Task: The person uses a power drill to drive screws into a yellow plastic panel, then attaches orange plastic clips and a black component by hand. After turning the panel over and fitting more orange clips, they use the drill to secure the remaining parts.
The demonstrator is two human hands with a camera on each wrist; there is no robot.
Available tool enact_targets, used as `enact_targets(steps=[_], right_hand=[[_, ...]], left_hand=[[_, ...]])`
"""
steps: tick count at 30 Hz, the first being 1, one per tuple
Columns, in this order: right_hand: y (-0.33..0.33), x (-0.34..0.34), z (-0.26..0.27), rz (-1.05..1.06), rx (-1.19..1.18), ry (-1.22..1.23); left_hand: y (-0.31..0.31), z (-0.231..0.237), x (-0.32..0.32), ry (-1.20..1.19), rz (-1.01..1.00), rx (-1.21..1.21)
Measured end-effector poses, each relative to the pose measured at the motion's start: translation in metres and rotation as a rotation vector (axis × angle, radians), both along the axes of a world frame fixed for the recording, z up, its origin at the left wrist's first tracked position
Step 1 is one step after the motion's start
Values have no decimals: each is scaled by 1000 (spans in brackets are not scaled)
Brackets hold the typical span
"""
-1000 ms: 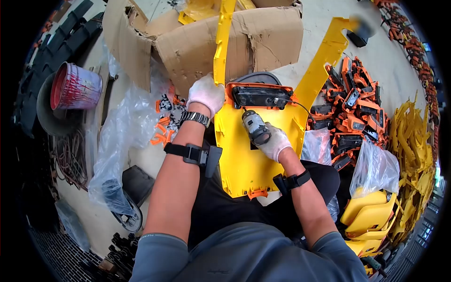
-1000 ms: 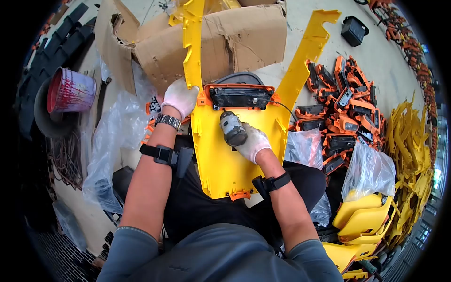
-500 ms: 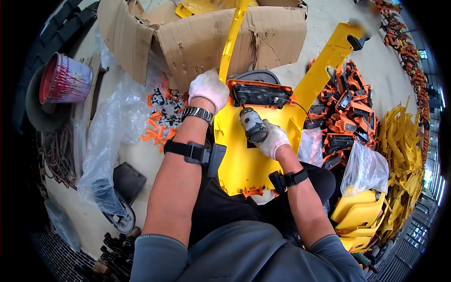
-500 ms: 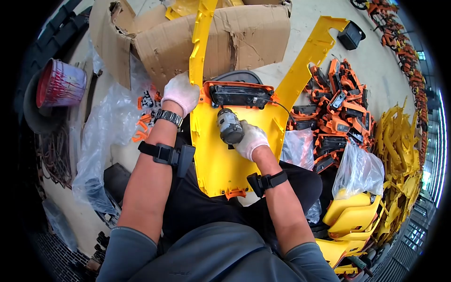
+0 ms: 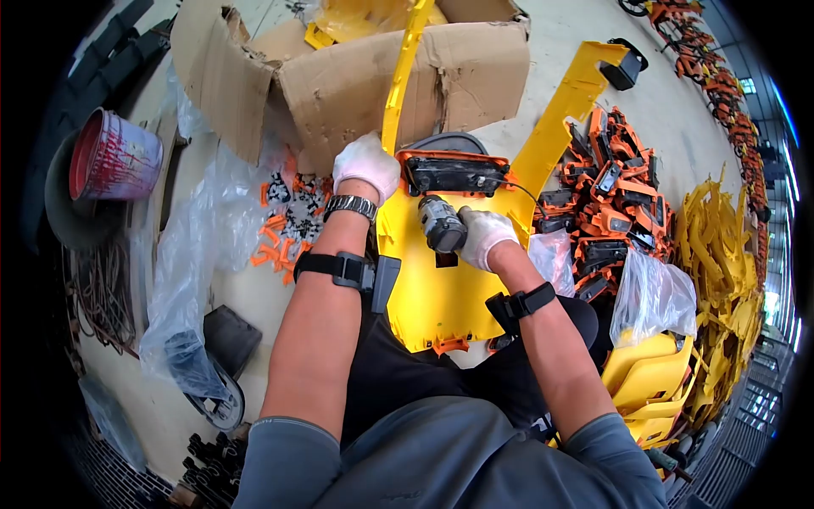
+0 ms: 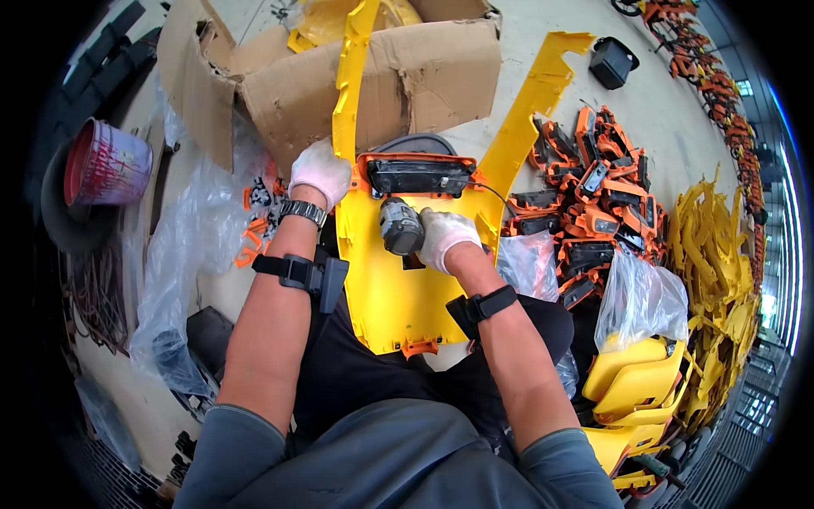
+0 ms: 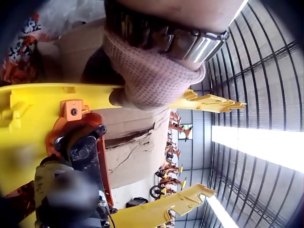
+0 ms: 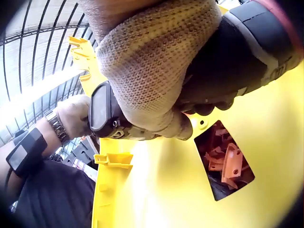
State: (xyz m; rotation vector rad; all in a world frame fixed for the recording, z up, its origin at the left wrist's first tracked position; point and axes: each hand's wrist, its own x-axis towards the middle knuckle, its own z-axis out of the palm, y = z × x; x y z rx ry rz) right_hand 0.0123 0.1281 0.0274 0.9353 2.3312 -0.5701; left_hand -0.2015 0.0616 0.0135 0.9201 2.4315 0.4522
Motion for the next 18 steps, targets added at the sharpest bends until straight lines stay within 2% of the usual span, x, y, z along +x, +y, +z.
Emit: enact_targets(steps=[7,12,15,18], right_hand=[[-8,5,-2,-126,-42,74],[-16,25,-51,-297,-169,338],[-31,44,-14,-583,-445,355],[-41,88,-25,-583,-351,441]], left_hand=[[1,11,2,22,-26,-19],[-2,4,7,46,94,82],[-4,-7,14,50,6,32],[-5,-18,31,84,-191,43]])
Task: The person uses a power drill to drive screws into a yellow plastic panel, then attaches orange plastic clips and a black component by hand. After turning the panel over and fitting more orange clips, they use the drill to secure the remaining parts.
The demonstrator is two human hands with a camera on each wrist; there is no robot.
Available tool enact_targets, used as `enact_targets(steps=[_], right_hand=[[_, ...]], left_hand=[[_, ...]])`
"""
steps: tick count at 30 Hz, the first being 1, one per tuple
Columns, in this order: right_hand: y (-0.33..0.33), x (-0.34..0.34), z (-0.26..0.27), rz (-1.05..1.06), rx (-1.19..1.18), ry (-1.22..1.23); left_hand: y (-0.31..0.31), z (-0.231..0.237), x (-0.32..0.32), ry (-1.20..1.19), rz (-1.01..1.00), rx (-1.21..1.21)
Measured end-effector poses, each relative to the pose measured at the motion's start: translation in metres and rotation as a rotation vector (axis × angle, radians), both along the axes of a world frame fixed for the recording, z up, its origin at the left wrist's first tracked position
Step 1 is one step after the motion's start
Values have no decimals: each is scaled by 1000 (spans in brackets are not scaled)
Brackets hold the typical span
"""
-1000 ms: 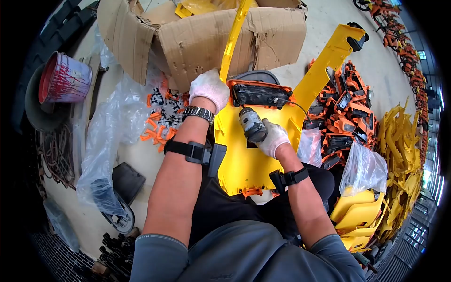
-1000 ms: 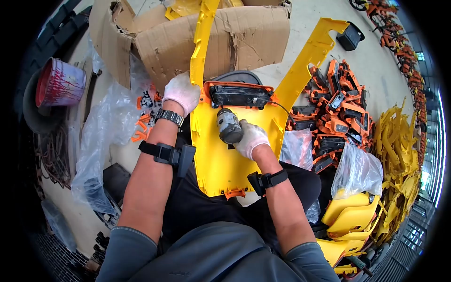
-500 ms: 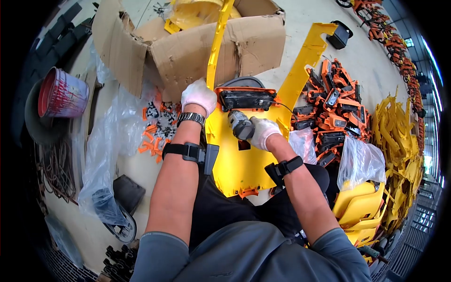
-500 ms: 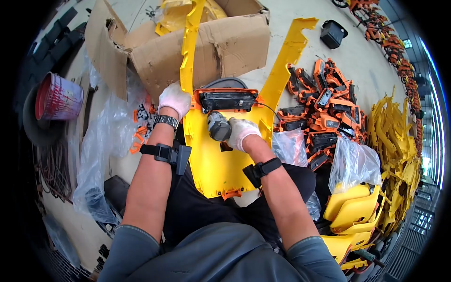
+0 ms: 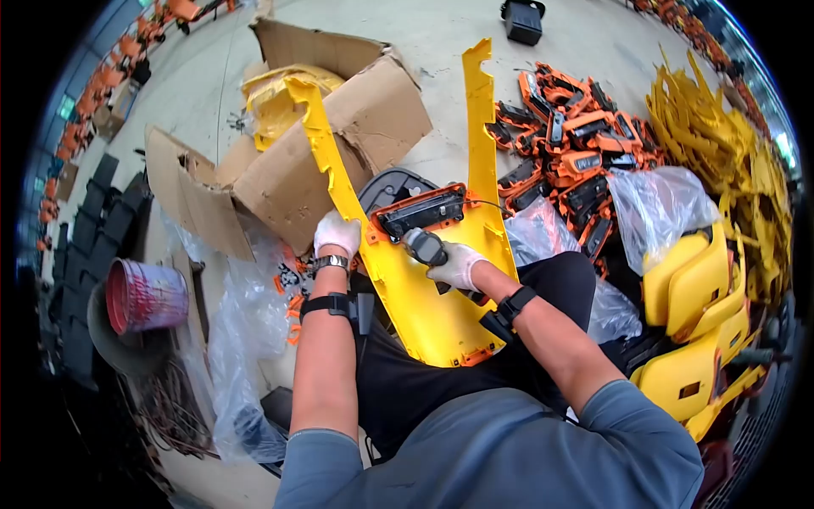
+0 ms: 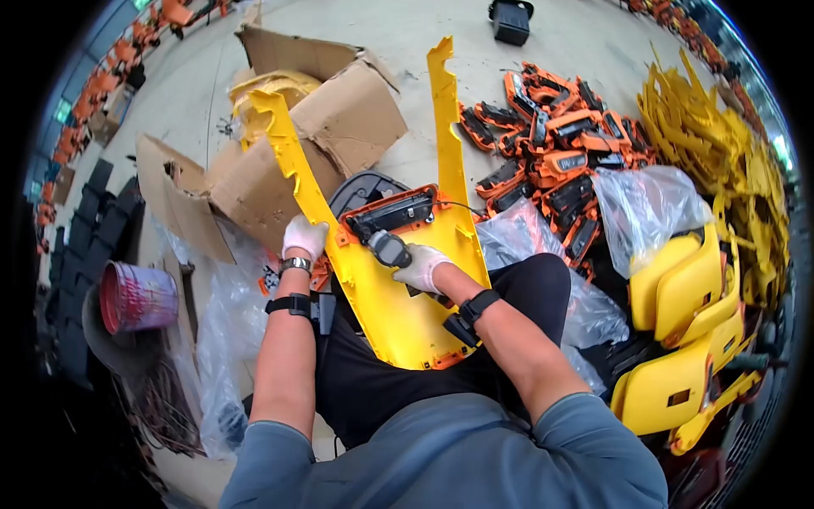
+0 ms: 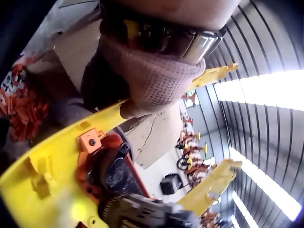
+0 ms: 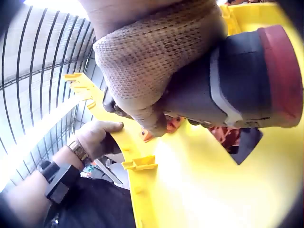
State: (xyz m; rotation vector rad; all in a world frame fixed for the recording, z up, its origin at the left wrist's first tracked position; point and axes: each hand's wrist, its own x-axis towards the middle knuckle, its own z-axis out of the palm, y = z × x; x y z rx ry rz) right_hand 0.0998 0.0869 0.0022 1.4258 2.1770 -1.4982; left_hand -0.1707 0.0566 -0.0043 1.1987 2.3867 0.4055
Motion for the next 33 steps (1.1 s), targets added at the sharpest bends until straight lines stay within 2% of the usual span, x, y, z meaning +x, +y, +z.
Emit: enact_targets(steps=[3,5,6,7,9,10,13,14,15,16,17,19,22,25,28,30,33], right_hand=[[-10,34,2,-46,43,23],[-16,55,39,-140,-77,46],[-17,72,16,-193,-94,116],[-21,84,13,-305,-144,341],[-27,110,25,-567,-240,596],[-25,122,21,-635,-322,688],[-20,147,5,-815,-469,887],[-20,148,2,-865,-494,930],[-20,150,0,-919,-519,973],[-19,148,1,-985,-534,974],[-15,147,4,-1003,-527,985],[-10,144,6,-1047,-544,998],[-6,139,6,-1056,-579,1052],[-8,135,8,-1036,-522,1055],[-9,135,4,-1008,-467,1066],[-10,137,2,-991,-451,1077],[-6,141,5,-989,-453,1100]], left_hand=[[4,-2,6,45,50,1],[-1,-8,0,-33,58,27],[-4,-10,-3,-70,69,45],[-7,-20,-9,-85,84,76],[-14,-35,-15,-122,114,135],[-20,-4,8,-285,206,131],[-39,-36,31,-602,286,355],[-49,-43,42,-628,280,350],[-59,-54,54,-742,392,336],[-69,-55,71,-691,411,358],[-79,-58,86,-726,482,448],[-87,-34,112,-863,628,480],[-88,-47,103,-998,817,295],[-90,-52,97,-1007,790,311],[-91,-44,98,-918,770,404],[-93,-62,76,-883,732,437],[-87,-46,59,-888,737,529]])
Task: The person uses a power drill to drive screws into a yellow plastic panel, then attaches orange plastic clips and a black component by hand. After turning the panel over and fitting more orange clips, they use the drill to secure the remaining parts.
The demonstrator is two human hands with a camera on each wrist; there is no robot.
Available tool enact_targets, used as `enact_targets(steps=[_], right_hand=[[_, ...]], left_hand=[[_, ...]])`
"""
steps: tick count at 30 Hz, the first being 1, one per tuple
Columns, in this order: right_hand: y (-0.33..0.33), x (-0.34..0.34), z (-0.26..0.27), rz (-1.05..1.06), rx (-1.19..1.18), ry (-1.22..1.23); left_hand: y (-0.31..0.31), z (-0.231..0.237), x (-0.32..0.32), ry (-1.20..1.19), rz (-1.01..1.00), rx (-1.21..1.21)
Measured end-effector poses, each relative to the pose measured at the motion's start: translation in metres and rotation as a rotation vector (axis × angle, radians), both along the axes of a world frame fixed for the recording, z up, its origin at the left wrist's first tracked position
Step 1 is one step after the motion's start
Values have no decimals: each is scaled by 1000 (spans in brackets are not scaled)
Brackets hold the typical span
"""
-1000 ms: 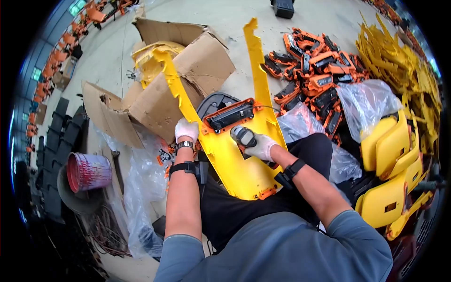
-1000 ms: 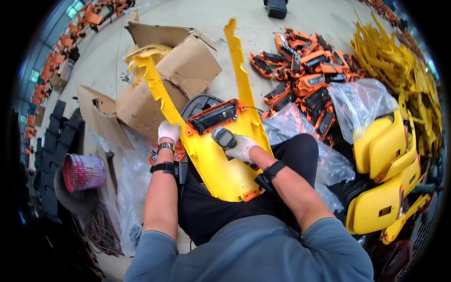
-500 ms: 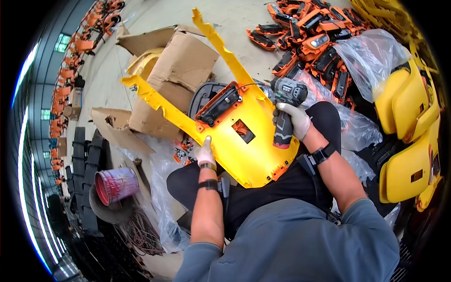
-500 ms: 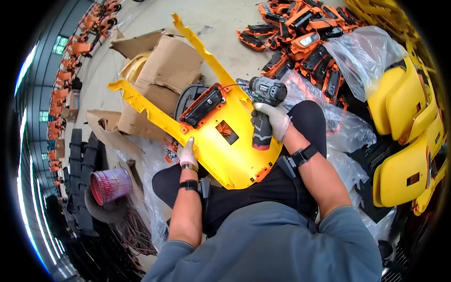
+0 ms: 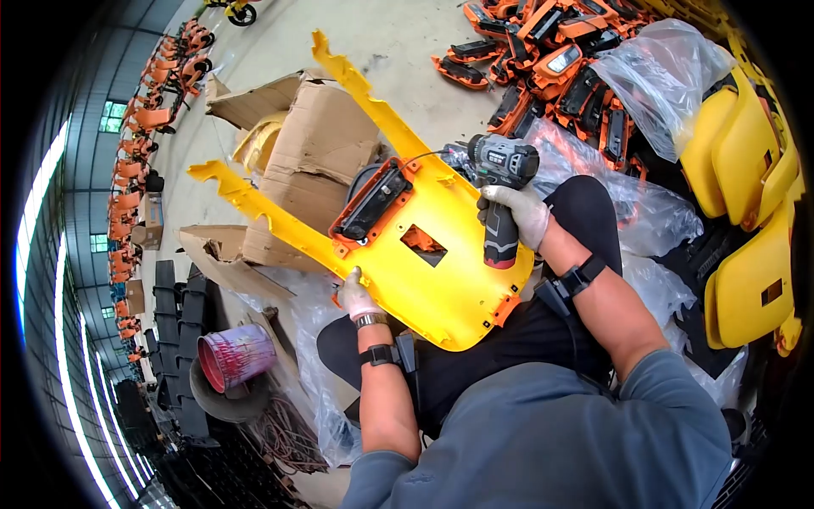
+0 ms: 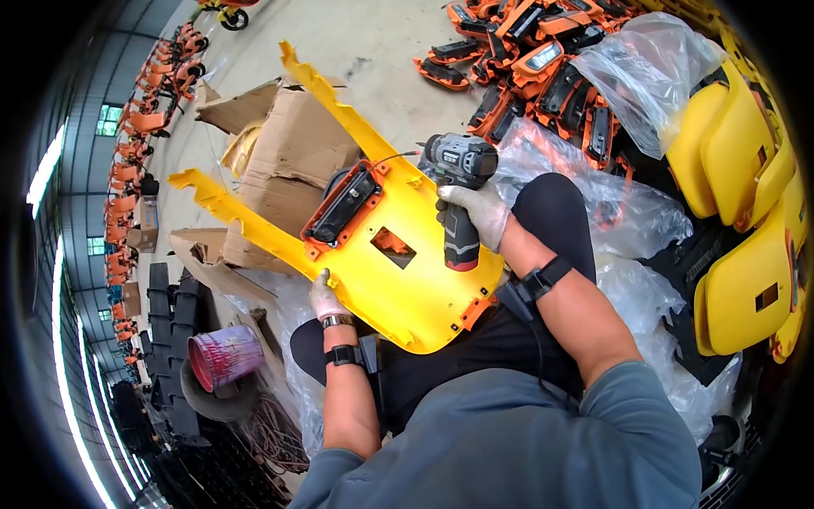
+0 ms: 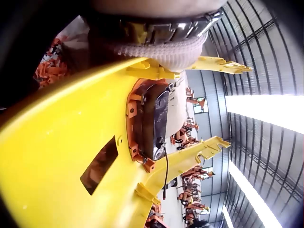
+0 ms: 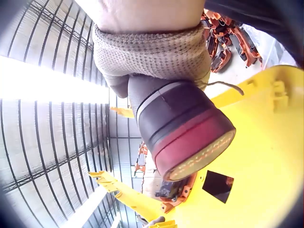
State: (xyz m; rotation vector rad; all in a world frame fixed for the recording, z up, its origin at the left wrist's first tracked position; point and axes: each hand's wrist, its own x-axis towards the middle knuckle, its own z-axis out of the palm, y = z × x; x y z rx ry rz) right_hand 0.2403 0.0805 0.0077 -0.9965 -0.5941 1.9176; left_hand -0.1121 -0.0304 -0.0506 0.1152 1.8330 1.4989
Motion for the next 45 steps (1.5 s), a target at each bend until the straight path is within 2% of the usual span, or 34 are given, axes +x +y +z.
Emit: enact_targets(steps=[6,10,14,15,18,21,23,24,25,26,27,28,30,33,35,38,39,41,44,45], right_hand=[[10,-1,1,-92,10,73],[12,-4,3,-72,-99,147],[15,-13,-17,140,29,-233],[16,-19,-29,197,82,-419],[6,-36,-35,390,139,-585],[-1,-45,-34,550,233,-926],[-1,-48,-36,634,294,-990],[0,-48,-37,665,318,-1026],[-3,-54,-40,650,433,-1263],[2,-51,-42,765,359,-1261],[1,-51,-42,767,416,-1310],[2,-55,-45,780,485,-1349],[6,-62,-54,763,553,-1409],[16,-71,-58,743,623,-1479],[24,-78,-34,784,595,-1514],[29,-79,-55,761,694,-1594],[27,-82,-53,729,771,-1616],[30,-93,-57,841,848,-1632],[38,-107,-49,966,945,-1619],[43,-109,-49,976,947,-1625]], left_hand=[[6,83,-22,7,123,313],[-7,133,-37,304,168,466],[-25,159,-48,235,293,481],[-31,155,-58,198,297,473],[-37,156,-57,201,321,432],[-40,131,-67,149,366,461],[-40,124,-67,182,406,359],[-42,123,-69,80,383,420],[-44,119,-70,-36,343,479],[-44,113,-72,-156,301,533],[-43,114,-71,-142,281,523],[-42,122,-67,-42,324,413],[-44,109,-81,50,341,433],[-43,88,-100,25,403,454],[-39,100,-92,85,431,449],[-35,114,-87,114,468,440],[-34,117,-87,108,465,452],[-34,110,-94,90,429,452],[-35,86,-114,-172,323,601],[-26,92,-101,-136,313,565]])
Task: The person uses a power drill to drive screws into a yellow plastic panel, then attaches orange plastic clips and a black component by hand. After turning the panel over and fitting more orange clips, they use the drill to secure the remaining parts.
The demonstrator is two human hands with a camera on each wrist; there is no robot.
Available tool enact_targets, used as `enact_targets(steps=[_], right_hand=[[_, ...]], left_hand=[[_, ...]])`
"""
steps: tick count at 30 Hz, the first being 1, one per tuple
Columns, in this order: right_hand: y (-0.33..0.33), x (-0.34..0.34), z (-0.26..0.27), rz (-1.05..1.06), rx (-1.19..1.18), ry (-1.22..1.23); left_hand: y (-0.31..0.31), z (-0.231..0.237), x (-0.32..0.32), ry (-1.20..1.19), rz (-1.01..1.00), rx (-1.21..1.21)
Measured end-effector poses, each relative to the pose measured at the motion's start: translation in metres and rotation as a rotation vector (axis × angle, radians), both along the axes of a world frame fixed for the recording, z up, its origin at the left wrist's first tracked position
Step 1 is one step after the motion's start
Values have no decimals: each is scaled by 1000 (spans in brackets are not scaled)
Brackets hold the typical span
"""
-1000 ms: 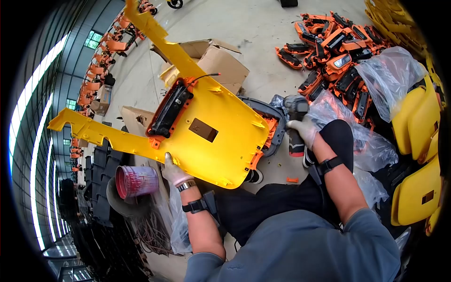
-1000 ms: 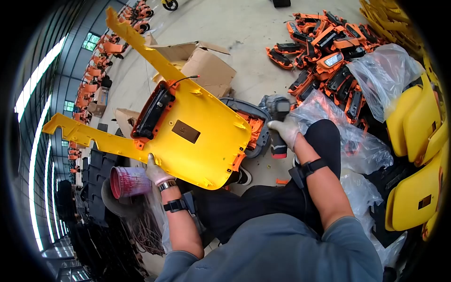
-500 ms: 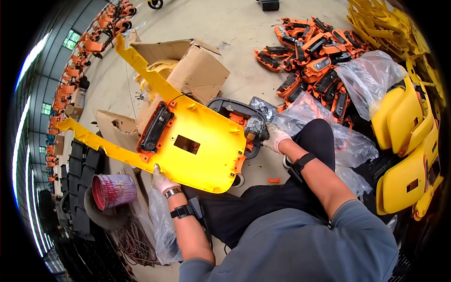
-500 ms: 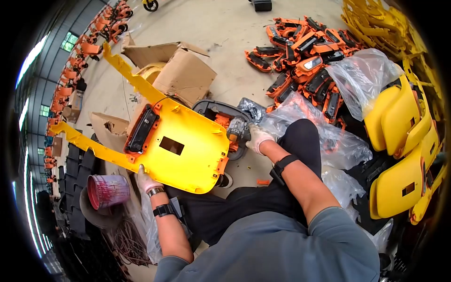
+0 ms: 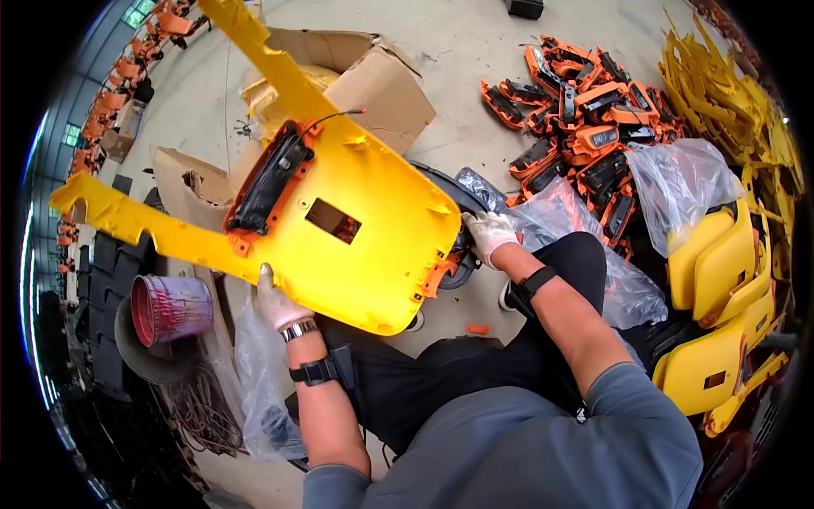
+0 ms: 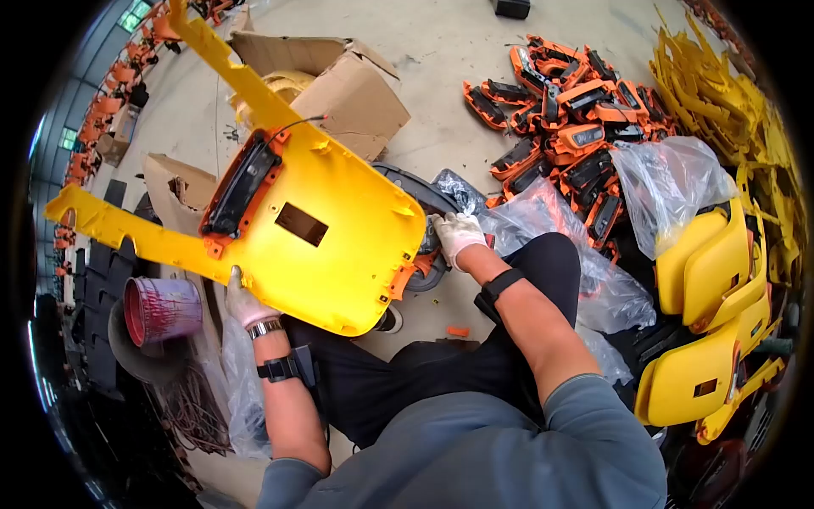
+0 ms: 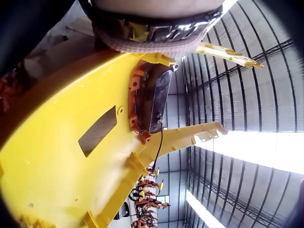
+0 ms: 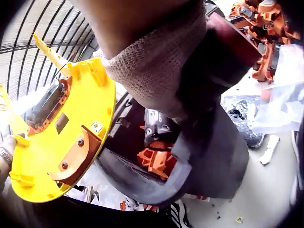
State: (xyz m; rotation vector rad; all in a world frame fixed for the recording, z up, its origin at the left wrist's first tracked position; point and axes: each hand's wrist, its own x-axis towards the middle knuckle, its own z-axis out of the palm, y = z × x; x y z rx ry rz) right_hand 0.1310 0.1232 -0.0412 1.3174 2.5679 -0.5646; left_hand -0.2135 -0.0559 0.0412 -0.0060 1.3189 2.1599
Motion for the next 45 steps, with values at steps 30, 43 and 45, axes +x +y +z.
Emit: enact_targets(steps=[30,43,45], right_hand=[[-7,90,2,-560,-352,487],[6,40,82,-882,-314,341],[7,35,78,-958,-317,273]], left_hand=[[-120,-198,-182,634,-407,-1485],[-63,-494,-204,1058,-467,-1570],[-63,-503,-206,1184,-517,-1521]])
